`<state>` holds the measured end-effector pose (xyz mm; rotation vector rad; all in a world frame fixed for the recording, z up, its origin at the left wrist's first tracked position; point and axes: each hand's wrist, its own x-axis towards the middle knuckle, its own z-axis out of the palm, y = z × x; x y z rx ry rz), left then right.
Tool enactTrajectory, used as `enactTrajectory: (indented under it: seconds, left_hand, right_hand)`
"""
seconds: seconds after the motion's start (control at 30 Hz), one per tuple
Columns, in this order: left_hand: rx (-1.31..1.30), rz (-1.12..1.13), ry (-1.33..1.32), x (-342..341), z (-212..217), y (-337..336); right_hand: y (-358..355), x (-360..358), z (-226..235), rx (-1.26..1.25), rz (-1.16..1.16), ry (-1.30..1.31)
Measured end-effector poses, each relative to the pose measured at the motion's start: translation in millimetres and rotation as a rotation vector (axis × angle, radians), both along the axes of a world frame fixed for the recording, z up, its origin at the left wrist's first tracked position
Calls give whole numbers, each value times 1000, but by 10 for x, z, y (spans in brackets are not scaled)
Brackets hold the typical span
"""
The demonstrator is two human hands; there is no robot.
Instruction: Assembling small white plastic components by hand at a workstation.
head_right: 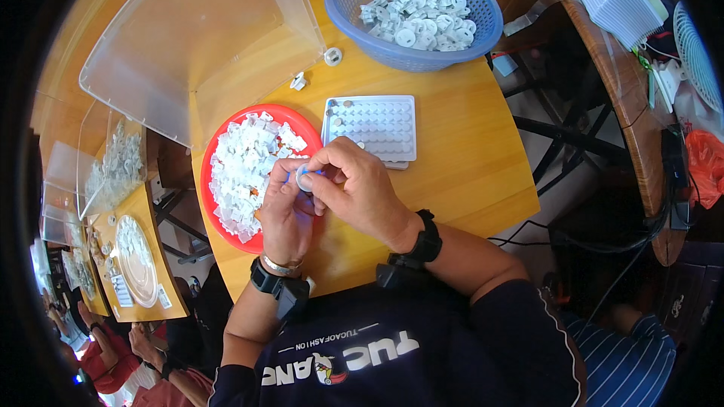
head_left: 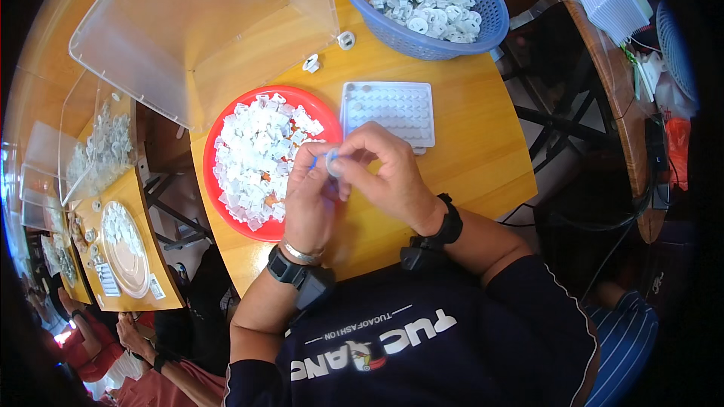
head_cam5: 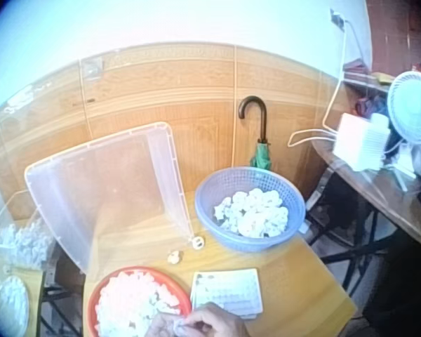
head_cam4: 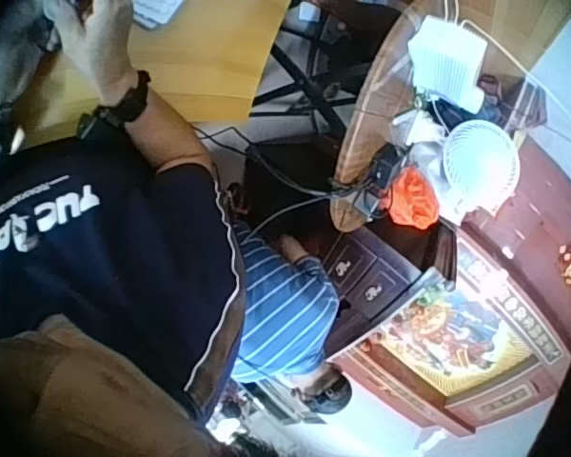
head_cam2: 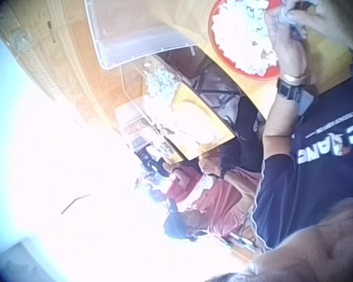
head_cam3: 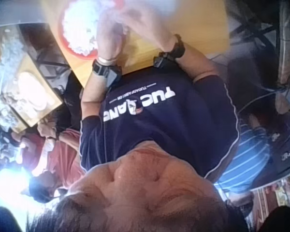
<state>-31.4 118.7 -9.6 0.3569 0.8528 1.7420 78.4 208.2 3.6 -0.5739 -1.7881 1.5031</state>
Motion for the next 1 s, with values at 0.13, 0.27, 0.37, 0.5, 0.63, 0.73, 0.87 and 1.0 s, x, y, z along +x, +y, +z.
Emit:
enactTrajectory:
  seconds: [0.13, 0.27, 0.37, 0.5, 0.63, 0.73, 0.87, 1.0]
  left_hand:
    - [43, 9, 36, 14, -123, -5]
    - [-10, 41, 49, 60, -60, 0]
    - [4, 38, 67, 59, -71, -10]
    - [48, 34, 35, 59, -24, -6]
    - [53, 24, 136, 26, -40, -33]
    - [24, 46, 139, 29, 35, -19]
    - [34, 100, 134, 49, 60, 7]
    - [-33, 68, 184, 33, 60, -17]
  right_hand:
    - [-8, -8, -28, 110, -50, -11]
    - [-7, -11, -66, 230, -83, -19]
    - [-8, -8, -49, 261, -92, -13]
    - [-16, 0, -19, 24, -16, 21]
    - [-8, -11, -25, 154, -25, 58]
    - [-6, -19, -32, 129, -8, 85]
    - [2, -20, -15, 237, -7, 35]
    - [17, -4, -44, 230, 1, 17]
